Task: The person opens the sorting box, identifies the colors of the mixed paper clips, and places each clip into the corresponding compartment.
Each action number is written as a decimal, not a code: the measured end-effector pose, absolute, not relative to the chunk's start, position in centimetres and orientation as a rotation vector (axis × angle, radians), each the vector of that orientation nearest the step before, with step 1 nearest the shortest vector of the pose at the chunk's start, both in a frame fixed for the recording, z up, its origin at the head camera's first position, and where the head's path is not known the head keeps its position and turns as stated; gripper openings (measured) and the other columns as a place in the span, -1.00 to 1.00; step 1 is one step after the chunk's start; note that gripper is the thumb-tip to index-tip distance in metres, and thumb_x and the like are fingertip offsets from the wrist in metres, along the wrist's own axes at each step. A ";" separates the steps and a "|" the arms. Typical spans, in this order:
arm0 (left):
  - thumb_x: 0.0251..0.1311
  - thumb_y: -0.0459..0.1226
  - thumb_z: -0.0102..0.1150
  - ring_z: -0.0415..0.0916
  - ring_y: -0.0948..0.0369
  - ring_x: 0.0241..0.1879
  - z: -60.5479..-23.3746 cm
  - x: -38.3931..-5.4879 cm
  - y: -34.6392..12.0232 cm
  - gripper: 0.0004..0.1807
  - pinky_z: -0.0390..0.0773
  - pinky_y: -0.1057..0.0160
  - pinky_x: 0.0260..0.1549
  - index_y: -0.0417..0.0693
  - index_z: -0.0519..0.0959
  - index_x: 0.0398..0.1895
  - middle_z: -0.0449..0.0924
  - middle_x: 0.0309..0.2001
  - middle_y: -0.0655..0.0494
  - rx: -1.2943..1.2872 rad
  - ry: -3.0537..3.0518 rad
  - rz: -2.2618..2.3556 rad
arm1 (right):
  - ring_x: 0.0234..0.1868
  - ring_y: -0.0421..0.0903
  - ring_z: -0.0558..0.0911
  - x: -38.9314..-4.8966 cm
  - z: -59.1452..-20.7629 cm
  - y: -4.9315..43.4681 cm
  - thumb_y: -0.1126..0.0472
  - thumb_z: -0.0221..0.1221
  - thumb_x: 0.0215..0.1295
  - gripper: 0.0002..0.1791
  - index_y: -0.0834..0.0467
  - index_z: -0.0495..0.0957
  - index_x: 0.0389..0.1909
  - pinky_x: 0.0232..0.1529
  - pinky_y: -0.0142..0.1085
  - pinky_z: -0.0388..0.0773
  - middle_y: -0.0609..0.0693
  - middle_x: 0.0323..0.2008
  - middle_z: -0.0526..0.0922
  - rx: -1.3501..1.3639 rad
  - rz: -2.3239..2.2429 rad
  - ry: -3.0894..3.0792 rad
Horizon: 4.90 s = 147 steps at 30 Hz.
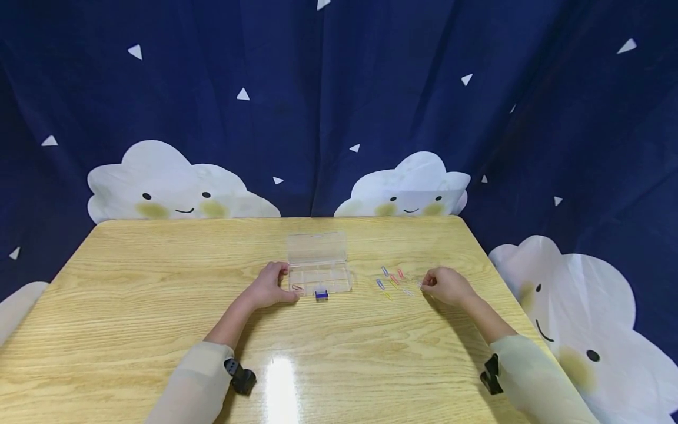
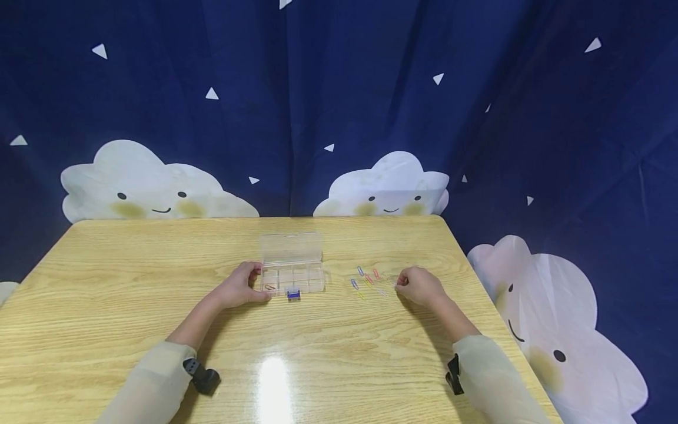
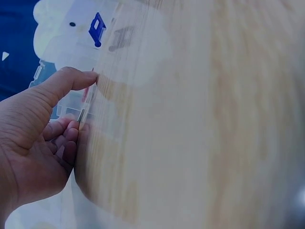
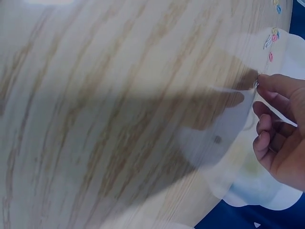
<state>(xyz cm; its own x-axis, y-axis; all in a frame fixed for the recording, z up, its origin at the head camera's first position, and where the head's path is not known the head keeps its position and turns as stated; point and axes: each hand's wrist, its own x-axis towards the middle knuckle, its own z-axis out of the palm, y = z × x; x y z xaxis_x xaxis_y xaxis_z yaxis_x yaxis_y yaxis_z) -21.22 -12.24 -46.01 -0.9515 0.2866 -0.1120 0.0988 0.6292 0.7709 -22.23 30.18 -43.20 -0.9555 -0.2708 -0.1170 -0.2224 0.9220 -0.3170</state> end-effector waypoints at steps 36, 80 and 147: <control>-0.14 -0.18 0.42 0.28 0.04 -0.04 -46.2 -21.2 -12.1 -0.14 0.35 0.08 0.00 -0.37 0.24 0.22 0.34 0.03 -0.17 0.309 2.626 1.232 | -0.52 -0.20 0.45 -21.9 -43.3 29.1 0.18 0.10 0.15 -0.87 0.10 0.60 -0.41 -0.49 -0.27 0.41 -0.09 -0.49 0.56 -0.431 -0.191 3.021; -0.13 -0.16 0.42 0.24 0.07 -0.13 -46.1 -21.3 -12.2 -0.23 0.32 0.15 -0.13 -0.34 0.29 0.12 0.31 -0.05 -0.14 0.326 2.637 1.221 | -0.69 -0.22 0.32 -21.9 -41.0 24.2 0.13 0.13 0.22 -0.83 0.06 0.56 -0.53 -0.61 -0.35 0.25 -0.14 -0.69 0.44 -0.529 -0.368 2.975; -0.09 -0.14 0.39 0.22 0.06 -0.13 -45.9 -21.3 -12.3 -0.20 0.31 0.15 -0.14 -0.33 0.26 0.18 0.31 -0.03 -0.14 0.330 2.613 1.213 | -0.54 -0.24 0.38 -23.3 -41.2 13.4 0.19 0.11 0.13 -0.88 0.07 0.61 -0.46 -0.44 -0.37 0.35 -0.15 -0.60 0.47 -0.844 -0.444 2.917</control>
<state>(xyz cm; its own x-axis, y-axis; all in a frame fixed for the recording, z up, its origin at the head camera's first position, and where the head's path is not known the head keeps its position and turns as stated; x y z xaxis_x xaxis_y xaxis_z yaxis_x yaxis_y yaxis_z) -21.33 -12.27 -45.94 -0.9454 0.3022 -0.1219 0.1018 0.6294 0.7704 -23.26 13.44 -41.16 -0.8461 -0.5329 0.0100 -0.5118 0.8071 -0.2946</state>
